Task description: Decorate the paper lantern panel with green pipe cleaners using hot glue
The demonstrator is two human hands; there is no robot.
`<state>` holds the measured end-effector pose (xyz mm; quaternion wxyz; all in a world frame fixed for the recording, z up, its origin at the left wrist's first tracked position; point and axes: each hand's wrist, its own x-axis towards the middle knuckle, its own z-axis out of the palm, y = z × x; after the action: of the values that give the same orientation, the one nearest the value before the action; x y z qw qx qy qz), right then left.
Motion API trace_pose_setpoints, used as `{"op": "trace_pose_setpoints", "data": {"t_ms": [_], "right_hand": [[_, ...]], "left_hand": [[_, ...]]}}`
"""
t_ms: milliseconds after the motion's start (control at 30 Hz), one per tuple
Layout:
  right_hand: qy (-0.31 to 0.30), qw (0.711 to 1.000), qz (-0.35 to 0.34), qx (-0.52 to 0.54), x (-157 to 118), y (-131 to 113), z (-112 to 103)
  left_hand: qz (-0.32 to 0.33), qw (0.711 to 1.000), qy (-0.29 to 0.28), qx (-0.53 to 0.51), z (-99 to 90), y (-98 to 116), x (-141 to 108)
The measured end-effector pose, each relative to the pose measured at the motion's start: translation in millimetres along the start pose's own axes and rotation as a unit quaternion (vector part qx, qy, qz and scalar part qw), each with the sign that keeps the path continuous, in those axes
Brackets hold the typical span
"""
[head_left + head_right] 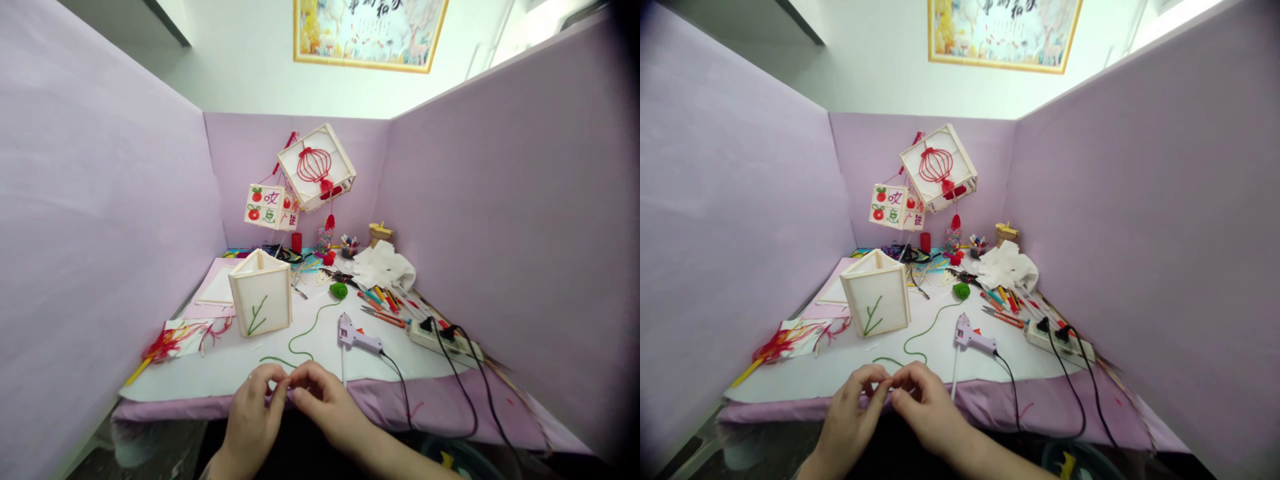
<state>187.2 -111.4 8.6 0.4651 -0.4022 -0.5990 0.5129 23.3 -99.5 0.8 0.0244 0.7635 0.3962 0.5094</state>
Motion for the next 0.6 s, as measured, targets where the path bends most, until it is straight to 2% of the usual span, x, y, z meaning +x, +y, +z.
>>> {"op": "trace_pose_setpoints", "data": {"t_ms": [200, 600], "right_hand": [[0.009, 0.994, -0.038, -0.099, -0.5, -0.9, -1.7], [0.0, 0.996, -0.028, -0.081, -1.7, -2.7, 0.5]], "left_hand": [[0.033, 0.998, -0.061, -0.002, -0.2, 3.8, 3.0], [0.046, 0.996, -0.074, -0.016, 0.2, 7.6, 4.7]]}}
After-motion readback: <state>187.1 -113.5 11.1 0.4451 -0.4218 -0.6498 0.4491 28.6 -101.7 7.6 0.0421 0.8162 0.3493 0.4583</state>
